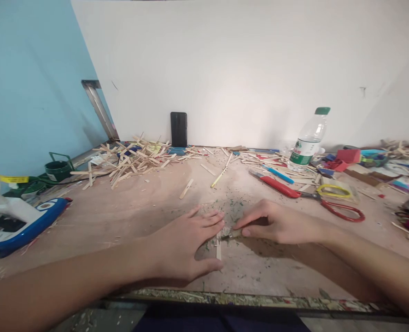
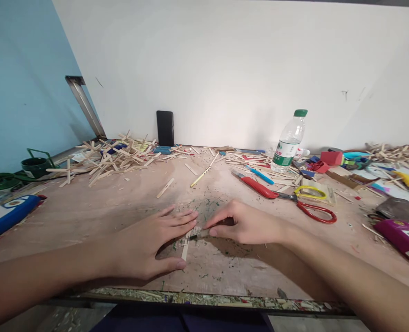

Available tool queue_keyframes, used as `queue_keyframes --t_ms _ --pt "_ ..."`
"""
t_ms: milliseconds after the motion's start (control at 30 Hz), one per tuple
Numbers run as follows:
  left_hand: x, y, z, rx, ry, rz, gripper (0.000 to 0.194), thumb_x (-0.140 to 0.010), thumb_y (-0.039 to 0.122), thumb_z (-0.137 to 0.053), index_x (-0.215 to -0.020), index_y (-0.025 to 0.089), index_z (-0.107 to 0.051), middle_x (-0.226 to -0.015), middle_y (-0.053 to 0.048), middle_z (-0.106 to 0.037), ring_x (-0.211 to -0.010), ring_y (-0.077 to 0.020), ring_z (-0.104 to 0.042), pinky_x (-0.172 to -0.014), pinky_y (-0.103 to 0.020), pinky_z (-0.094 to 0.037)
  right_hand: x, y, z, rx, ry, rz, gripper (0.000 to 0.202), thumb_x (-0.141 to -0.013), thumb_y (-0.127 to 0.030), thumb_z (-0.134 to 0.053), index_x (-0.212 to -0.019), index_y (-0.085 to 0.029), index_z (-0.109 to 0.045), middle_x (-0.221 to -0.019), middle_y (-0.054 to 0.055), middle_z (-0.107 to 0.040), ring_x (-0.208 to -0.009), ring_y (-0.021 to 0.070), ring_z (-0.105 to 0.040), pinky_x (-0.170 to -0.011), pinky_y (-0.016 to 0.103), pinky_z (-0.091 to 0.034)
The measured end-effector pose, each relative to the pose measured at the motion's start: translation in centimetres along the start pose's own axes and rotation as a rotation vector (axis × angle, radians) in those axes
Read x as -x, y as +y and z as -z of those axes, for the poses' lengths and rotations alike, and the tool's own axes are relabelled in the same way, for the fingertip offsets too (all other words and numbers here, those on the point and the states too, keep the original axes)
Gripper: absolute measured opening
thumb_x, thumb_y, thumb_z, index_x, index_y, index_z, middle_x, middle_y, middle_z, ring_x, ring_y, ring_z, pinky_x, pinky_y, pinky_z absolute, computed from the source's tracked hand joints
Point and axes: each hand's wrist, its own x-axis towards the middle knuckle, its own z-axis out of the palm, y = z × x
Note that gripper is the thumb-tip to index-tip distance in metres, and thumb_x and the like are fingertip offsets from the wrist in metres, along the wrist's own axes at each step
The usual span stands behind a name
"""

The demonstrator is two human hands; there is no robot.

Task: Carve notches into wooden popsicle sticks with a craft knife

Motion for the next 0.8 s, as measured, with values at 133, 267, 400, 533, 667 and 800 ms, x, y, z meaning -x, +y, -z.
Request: queue_keyframes --t_ms 133,267,400,533,667,800 --pt "0.3 -0.4 0.3 -0.012 0.003 -0.022 0.088 -0.110 0.060 -0.068 -0.181 0.017 -0.037 -0.187 -0.013 -0.025 -0.176 -0.0370 -0.026 -0.147 -0.066 -0.007 0.2 -0.1 0.4 0.044 0.012 0.027 0.036 -0.107 -0.044 -0.076 -0.127 -0.017 -0.090 -0.099 0.010 -0.082 -0.083 0.0204 -0.070 -0.072 0.030 -0.050" --pt "0.3 -0.6 0.6 -0.018 -0.013 -0.012 0.100 -0.110 0.068 -0.068 -0.183 0.014 -0.027 -0.188 -0.013 -0.020 -0.178 -0.0355 -0.020 -0.147 -0.062 -0.004 0.2 -0.3 0.1 0.065 -0.014 0.062 0.030 -0.110 -0.039 -0.073 -0.128 -0.022 -0.090 -0.104 0.010 -0.081 -0.089 0.0211 -0.070 -0.078 0.031 -0.051" --pt "0.1 -0.9 0.4 -0.034 -0.014 -0.001 0.102 -0.109 0.075 -0.065 -0.182 0.015 -0.029 -0.189 -0.012 -0.017 -0.179 -0.0337 -0.018 -0.147 -0.061 0.000 0.3 -0.5 -0.2 0.073 -0.005 0.081 0.032 -0.110 -0.042 -0.075 -0.130 -0.022 -0.090 -0.103 0.009 -0.078 -0.088 0.0205 -0.069 -0.077 0.030 -0.051" --pt "0.0 -0.9 0.4 -0.040 -0.022 0.006 0.102 -0.108 0.075 -0.068 -0.182 0.016 -0.031 -0.188 -0.012 -0.016 -0.179 -0.0339 -0.018 -0.148 -0.060 -0.002 0.3 -0.5 -0.2 0.083 0.000 0.104 0.038 -0.114 -0.050 -0.070 -0.130 -0.022 -0.090 -0.100 0.009 -0.077 -0.086 0.0200 -0.066 -0.078 0.031 -0.050" --pt "0.0 -0.6 0.7 -0.043 -0.058 0.028 0.102 -0.108 0.073 -0.067 -0.183 0.014 -0.029 -0.188 -0.013 -0.014 -0.179 -0.0343 -0.015 -0.147 -0.061 -0.003 0.1 -0.1 -0.6 0.083 -0.011 0.130 0.043 -0.116 -0.055 -0.065 -0.128 -0.023 -0.090 -0.098 0.009 -0.077 -0.086 0.0199 -0.066 -0.080 0.031 -0.050" --pt "0.0 -0.6 0.7 -0.040 -0.053 0.038 0.101 -0.108 0.073 -0.068 -0.183 0.017 -0.030 -0.188 -0.013 -0.015 -0.179 -0.0352 -0.015 -0.147 -0.062 -0.004 -0.2 0.3 -1.0 0.070 -0.007 0.141 0.044 -0.116 -0.056 -0.065 -0.127 -0.022 -0.091 -0.098 0.009 -0.075 -0.088 0.0199 -0.067 -0.081 0.031 -0.050"
